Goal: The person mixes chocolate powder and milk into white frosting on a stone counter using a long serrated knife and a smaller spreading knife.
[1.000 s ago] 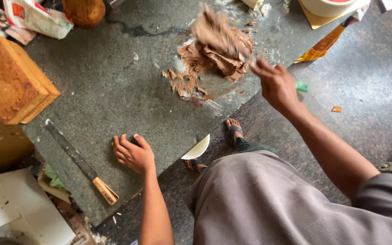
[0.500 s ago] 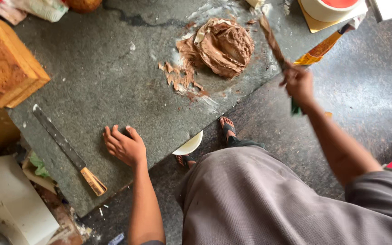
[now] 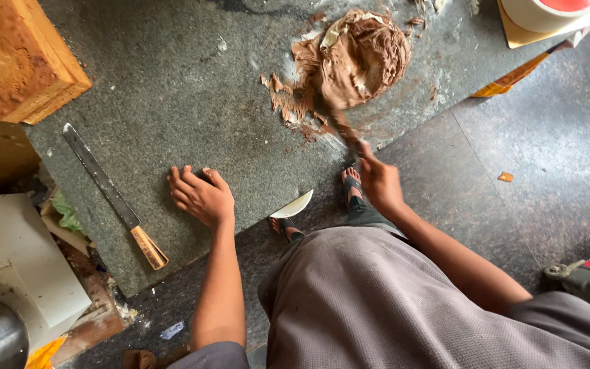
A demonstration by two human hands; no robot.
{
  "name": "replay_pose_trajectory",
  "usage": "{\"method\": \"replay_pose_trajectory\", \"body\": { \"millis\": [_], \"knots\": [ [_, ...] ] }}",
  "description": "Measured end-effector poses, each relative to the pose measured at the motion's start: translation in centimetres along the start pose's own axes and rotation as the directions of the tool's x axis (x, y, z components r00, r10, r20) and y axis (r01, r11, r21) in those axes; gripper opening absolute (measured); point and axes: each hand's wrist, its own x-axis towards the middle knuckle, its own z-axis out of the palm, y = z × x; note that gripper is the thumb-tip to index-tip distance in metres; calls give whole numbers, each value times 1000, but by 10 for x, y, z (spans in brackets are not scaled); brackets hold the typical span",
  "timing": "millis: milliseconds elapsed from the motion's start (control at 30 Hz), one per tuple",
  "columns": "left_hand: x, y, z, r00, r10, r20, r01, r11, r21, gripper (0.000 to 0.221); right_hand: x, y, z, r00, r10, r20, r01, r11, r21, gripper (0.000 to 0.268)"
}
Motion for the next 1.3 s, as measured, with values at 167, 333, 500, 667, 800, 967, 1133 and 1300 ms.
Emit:
{"method": "replay_pose_trajectory", "body": {
  "millis": [167, 333, 500, 667, 800, 967, 1133, 1300],
  "knots": [
    [0, -1, 1, 1000, -4, 6, 4, 1000, -12, 40, 0, -15, 12, 962, -257, 91, 263, 962, -70, 46],
    [-1, -2, 0, 1000, -4, -27, 3, 1000, -31, 40, -17, -9, -24, 884, -437, 166, 456, 885, -98, 48],
    [-2, -5, 4, 1000, -15, -7, 14, 998, -55, 41, 10, -51, -83, 844, 53, 534, -87, 996, 38, 38],
    [-1, -9, 10, 1000, 15, -16, -16, 999, -34, 40, 42, -107, -142, 972, -32, 233, 67, 987, -144, 38],
    [-2, -8, 9, 999, 17, -28, -18, 999, -46, 40, 79, -75, -124, 721, -655, -226, 611, 755, -238, 32],
    [-6, -10, 5, 1000, 9, -28, -10, 999, -45, 40, 79, 12, -113, 925, -381, 7, 349, 839, -417, 37],
    [-10, -3, 4, 1000, -3, -21, 2, 999, -41, 39, 70, 51, -184, 990, 24, 138, -75, 924, 374, 41],
    [2, 2, -3, 1000, -18, 19, 18, 1000, -18, 40, 107, 95, -178, 982, 183, -47, -161, 939, 305, 40]
  ]
}}
